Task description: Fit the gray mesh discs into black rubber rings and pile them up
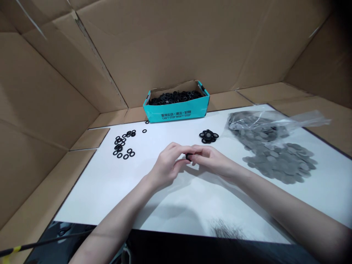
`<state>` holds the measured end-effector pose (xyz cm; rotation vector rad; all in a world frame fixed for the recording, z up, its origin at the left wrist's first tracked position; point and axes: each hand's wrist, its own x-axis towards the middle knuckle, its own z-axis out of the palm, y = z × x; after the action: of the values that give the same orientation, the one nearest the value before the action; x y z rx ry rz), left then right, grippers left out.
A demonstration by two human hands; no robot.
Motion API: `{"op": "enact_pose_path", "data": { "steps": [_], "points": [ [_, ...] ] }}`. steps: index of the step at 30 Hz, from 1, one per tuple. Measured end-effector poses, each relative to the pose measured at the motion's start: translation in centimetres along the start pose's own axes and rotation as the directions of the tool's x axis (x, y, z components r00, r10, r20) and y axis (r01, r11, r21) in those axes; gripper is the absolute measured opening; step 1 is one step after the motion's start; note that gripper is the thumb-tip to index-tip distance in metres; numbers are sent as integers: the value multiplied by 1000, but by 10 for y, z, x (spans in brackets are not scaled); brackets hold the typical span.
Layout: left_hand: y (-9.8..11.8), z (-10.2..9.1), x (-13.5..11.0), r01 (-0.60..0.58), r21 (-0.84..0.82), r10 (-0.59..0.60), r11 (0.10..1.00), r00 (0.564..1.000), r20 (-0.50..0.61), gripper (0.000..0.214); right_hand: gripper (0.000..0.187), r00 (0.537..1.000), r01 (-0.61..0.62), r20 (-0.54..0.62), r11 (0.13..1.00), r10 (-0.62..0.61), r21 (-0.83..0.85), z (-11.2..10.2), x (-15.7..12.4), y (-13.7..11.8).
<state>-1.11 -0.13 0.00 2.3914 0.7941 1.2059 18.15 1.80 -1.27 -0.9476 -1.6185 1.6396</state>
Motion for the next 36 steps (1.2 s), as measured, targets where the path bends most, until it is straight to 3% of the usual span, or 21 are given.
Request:
{"op": "enact_pose_path", "data": {
  "steps": [4, 7, 8, 10, 12, 15, 19, 23, 26, 31, 36],
  "points": [
    [-1, -2, 0, 17, -28, -15, 999, 998, 64, 43, 29, 1000, -5, -22, 999, 4, -41, 0, -1, -2],
    [-1, -4, 0, 40, -21, -39, 999, 998, 54, 45, 25, 982, 93, -142, 972, -125, -214, -5, -1, -5],
    [-2, -6, 0, 55, -12, -54, 998, 998, 39, 45, 23, 955, 136, -211, 939, -209, -315, -10, -1, -6],
    [-4, -8, -1, 83, 3, -83, 997, 997, -3, 45, 19, 848, 162, -357, 833, -392, -529, -23, 0, -7],
    [-8, -9, -1, 104, 9, -103, 995, 993, -53, 44, 16, 743, 72, -472, 758, -475, -649, -39, 1, -5],
    [-14, -12, -1, 131, 24, -128, 991, 986, -104, 42, 16, 684, -131, -553, 666, -475, -734, -61, 1, -3],
    [-19, -17, -1, 189, 53, -179, 981, 973, -145, 40, 13, 701, -296, -580, 571, -415, -766, -76, 1, -3],
    [-22, -23, 1, 262, 72, -246, 962, 952, -184, 38, 12, 740, -372, -596, 549, -310, -748, -74, 5, -1],
    [-26, -27, 2, 308, 84, -285, 948, 935, -211, 36, 17, 758, -435, -594, 471, -269, -768, -70, 8, 4],
    [-34, -35, 2, 370, 143, -328, 918, 910, -252, 32, 25, 777, -456, -564, 368, -279, -811, -67, 9, 6],
    [-52, -54, -1, 477, 346, -382, 808, 871, -308, 28, 27, 777, -467, -575, 377, -257, -800, -65, 7, 1]
  ]
}}
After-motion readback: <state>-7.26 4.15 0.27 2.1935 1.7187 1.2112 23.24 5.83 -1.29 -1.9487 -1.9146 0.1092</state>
